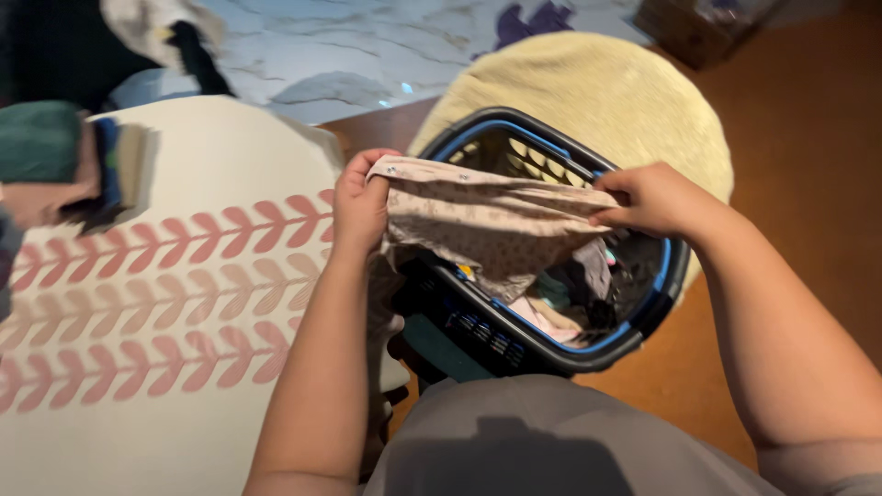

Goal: The person zips up a baby onesie and folds it by hand on a table, then takes another onesie from a laundry basket to continue folding.

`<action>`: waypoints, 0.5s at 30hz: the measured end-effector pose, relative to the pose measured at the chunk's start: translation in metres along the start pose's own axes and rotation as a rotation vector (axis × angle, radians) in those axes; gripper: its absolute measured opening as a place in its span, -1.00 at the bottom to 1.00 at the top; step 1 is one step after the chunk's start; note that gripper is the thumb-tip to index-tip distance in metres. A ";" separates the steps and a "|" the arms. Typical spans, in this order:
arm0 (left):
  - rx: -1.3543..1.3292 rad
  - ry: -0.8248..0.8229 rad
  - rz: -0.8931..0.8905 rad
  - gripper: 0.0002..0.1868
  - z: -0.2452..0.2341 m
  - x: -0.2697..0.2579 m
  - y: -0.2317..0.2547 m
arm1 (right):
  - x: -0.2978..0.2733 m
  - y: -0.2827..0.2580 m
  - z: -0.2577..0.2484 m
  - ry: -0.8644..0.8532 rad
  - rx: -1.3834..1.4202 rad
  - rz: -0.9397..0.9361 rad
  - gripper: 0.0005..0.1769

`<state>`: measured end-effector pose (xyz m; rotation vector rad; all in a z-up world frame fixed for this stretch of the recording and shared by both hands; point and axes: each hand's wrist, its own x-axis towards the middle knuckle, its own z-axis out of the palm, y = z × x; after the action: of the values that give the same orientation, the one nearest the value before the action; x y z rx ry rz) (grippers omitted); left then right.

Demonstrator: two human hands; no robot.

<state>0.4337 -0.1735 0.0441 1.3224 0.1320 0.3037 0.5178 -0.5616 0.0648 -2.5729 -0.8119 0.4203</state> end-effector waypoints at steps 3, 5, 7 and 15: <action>0.370 0.073 0.112 -0.89 -0.030 -0.025 0.031 | -0.003 0.001 -0.001 -0.043 0.156 0.115 -0.59; 0.556 0.121 0.127 -0.88 -0.056 -0.048 0.050 | -0.001 -0.004 -0.012 -0.077 0.374 -0.042 -0.64; 0.387 0.151 0.095 -0.85 -0.085 -0.072 0.074 | 0.005 -0.015 -0.024 -0.161 0.575 -0.161 -0.67; 0.098 0.548 0.280 -0.77 -0.229 -0.145 0.156 | 0.089 -0.116 0.011 0.249 -0.174 -0.309 -0.52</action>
<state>0.2124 0.0312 0.1279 1.3270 0.4278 0.9058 0.5285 -0.4185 0.0945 -2.5236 -1.1699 -0.0656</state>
